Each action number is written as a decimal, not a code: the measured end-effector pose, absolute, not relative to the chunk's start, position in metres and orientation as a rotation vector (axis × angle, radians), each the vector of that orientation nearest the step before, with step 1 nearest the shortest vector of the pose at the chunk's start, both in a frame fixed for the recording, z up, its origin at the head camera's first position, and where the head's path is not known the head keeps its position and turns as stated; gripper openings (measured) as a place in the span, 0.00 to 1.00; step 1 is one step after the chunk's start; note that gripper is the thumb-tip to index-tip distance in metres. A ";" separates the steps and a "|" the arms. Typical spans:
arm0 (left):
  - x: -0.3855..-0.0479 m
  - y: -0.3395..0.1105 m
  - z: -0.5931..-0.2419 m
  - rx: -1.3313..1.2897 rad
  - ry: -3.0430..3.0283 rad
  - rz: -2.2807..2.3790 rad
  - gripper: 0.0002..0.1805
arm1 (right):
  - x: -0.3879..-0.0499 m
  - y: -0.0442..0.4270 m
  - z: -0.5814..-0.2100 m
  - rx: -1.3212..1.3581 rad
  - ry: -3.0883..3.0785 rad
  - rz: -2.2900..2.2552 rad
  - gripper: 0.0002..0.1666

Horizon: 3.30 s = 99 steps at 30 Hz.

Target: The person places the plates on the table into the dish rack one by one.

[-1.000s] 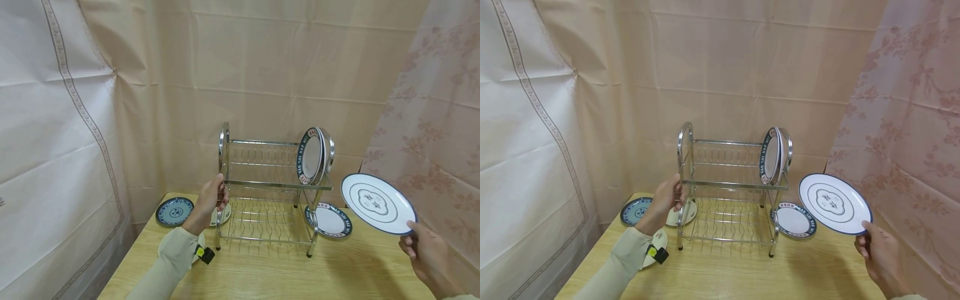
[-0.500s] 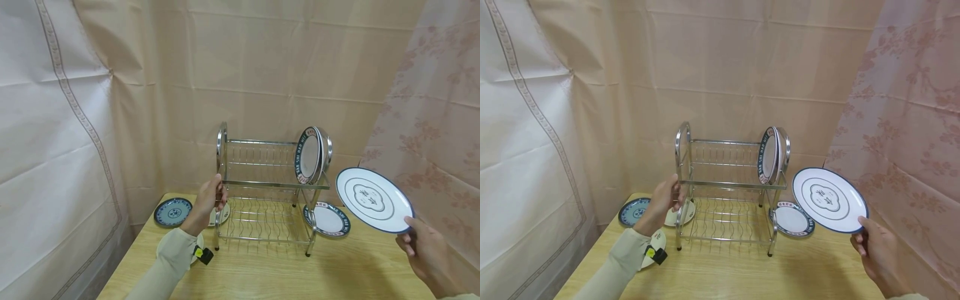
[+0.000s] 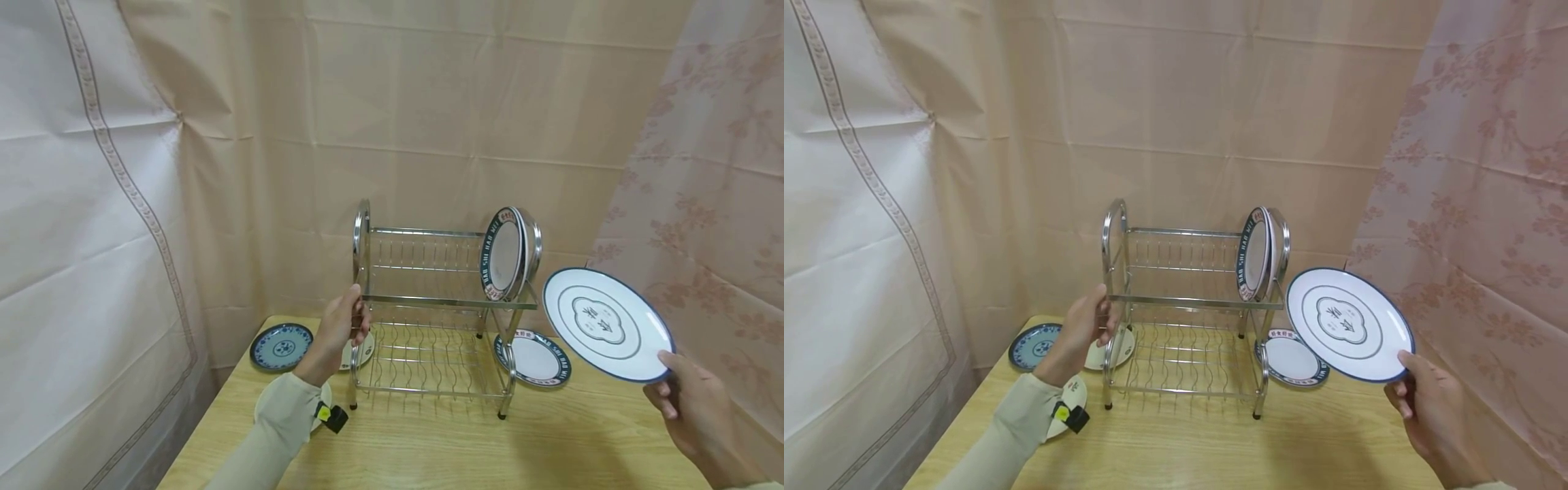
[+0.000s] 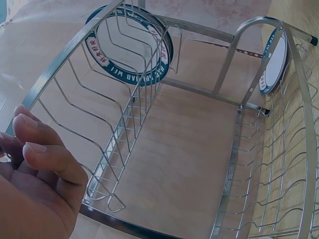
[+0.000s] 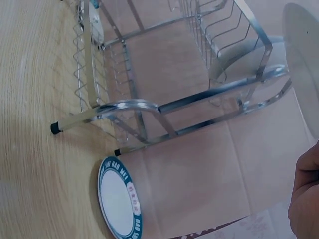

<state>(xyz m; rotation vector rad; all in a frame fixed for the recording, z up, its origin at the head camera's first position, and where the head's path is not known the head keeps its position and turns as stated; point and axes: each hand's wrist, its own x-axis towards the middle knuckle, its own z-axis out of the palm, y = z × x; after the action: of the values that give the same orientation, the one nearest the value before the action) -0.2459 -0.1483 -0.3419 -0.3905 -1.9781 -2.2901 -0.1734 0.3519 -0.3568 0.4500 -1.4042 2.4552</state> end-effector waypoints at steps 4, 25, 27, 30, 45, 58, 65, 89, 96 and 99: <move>-0.246 -0.148 -0.341 -0.393 -1.978 -2.294 0.27 | -0.170 0.347 -0.351 0.428 -1.461 2.418 0.30; -0.245 -0.148 -0.341 -0.383 -1.981 -2.292 0.27 | -0.166 0.322 -0.332 0.446 -1.534 2.266 0.27; -0.245 -0.148 -0.341 -0.376 -1.980 -2.295 0.27 | -0.166 0.320 -0.329 0.425 -1.530 2.252 0.26; -0.246 -0.148 -0.341 -0.367 -1.976 -2.298 0.27 | -0.167 0.316 -0.325 0.401 -1.526 2.242 0.25; -0.245 -0.149 -0.340 -0.343 -1.994 -2.303 0.26 | -0.168 0.299 -0.309 0.288 -1.548 2.146 0.23; -0.246 -0.149 -0.338 -0.328 -1.983 -2.326 0.27 | -0.169 0.279 -0.292 0.128 -1.613 2.011 0.19; -0.247 -0.149 -0.339 -0.346 -1.960 -2.337 0.26 | -0.173 0.272 -0.286 0.093 -1.719 1.882 0.20; -0.246 -0.147 -0.338 -0.318 -1.953 -2.336 0.26 | -0.189 0.243 -0.265 0.021 -1.986 1.386 0.22; -0.246 -0.146 -0.337 -0.330 -1.942 -2.350 0.26 | -0.193 0.243 -0.269 0.051 -2.020 1.270 0.23; -0.246 -0.145 -0.337 -0.338 -1.942 -2.348 0.26 | -0.195 0.242 -0.267 0.036 -2.040 1.208 0.25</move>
<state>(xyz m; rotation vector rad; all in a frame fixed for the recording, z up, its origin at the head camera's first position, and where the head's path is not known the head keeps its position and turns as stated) -0.2464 -0.1455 -0.3373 -0.3377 -1.9416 -2.3483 -0.1953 0.2420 -0.2669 0.0361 -2.0396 1.2080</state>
